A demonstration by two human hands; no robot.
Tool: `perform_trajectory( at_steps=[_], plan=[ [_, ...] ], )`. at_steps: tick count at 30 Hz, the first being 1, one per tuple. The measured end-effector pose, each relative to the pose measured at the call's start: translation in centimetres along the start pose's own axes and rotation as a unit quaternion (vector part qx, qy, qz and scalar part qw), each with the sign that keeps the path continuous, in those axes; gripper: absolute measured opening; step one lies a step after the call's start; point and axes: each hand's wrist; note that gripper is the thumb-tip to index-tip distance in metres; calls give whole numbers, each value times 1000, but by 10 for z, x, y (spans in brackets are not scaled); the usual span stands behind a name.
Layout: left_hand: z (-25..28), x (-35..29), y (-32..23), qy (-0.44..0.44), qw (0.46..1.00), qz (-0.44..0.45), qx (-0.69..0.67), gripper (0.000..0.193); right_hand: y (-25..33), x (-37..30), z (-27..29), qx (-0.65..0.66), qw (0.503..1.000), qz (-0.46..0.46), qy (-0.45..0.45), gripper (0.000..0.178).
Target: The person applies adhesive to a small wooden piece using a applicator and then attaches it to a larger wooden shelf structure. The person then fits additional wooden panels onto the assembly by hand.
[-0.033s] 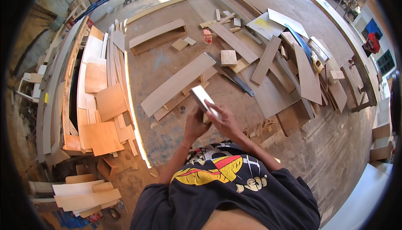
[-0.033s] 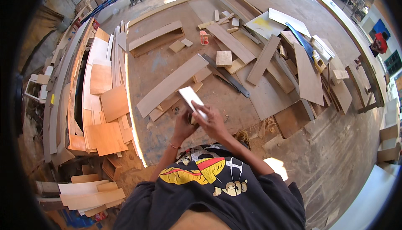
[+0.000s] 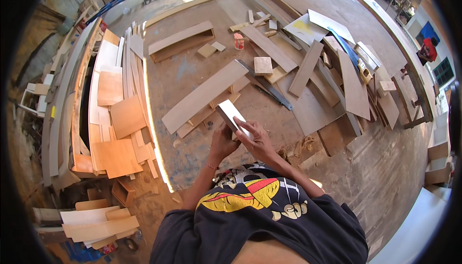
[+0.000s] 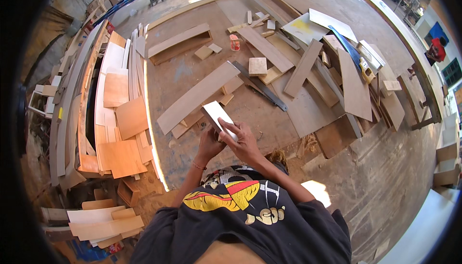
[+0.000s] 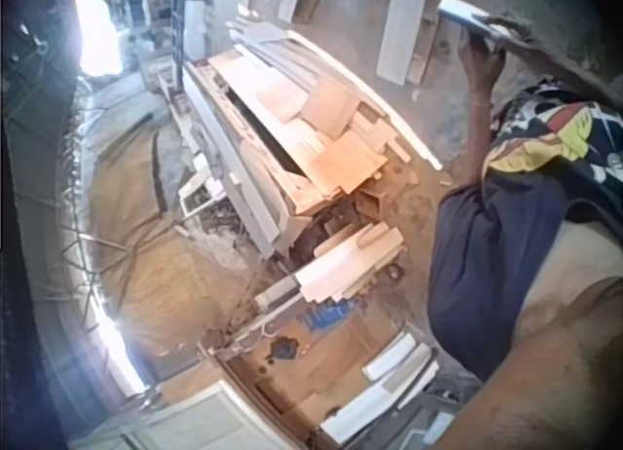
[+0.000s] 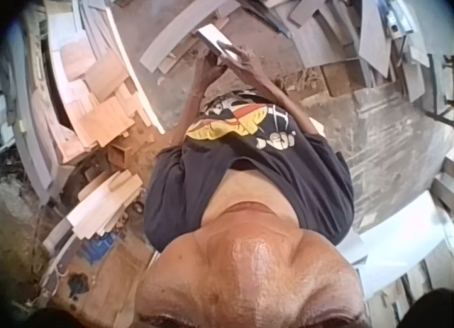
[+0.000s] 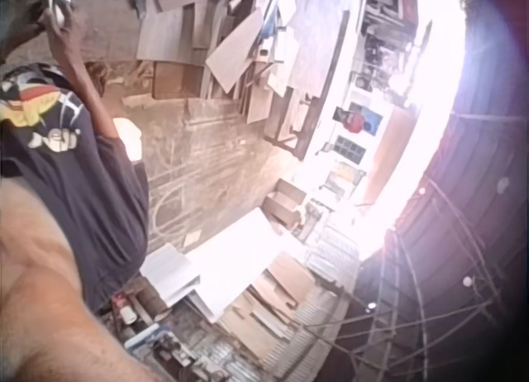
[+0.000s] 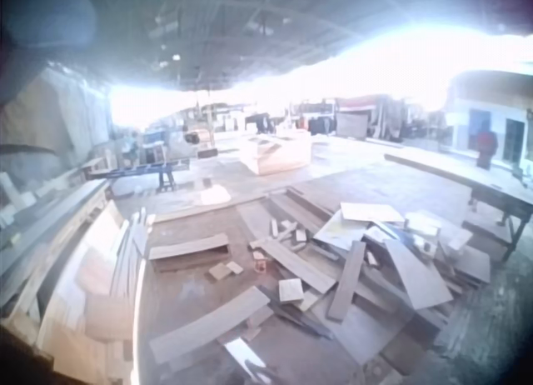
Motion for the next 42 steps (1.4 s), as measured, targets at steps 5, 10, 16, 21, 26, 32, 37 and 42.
perform_trajectory(
  at_steps=[5, 10, 16, 21, 26, 32, 37, 42],
  plan=[
    [0, 2, -14, 46, 996, -29, 64, 50, -13, 26, 11, -31, 998, -49, -38, 38],
    [2, -2, 8, 64, 994, 73, -42, 48, -8, 9, -4, -72, 997, 3, 10, 37],
    [2, 2, -13, 16, 999, -26, 33, 55, -13, 31, 8, -58, 997, -39, -23, 40],
    [3, -1, 8, -19, 993, 20, -117, 44, 6, 12, 2, -37, 999, -13, 29, 40],
    [9, 5, -8, -1, 998, -49, 41, 49, -5, 25, 13, -73, 997, -28, 21, 39],
    [15, 2, -5, 13, 996, 53, -64, 50, 8, 8, 11, -50, 997, 1, 63, 38],
    [16, 2, -16, 40, 999, 17, -1, 46, -12, 18, 13, -21, 999, -13, 22, 39],
    [17, 4, -8, 36, 997, 38, -52, 47, 9, 12, 19, -64, 997, 16, 44, 39]
  ],
)
Point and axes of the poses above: each hand's wrist, its own x-axis towards the middle knuckle, its own z-axis out of the back of the hand, y = z × x, and after that the axes turned 6 degrees about x, right-handed
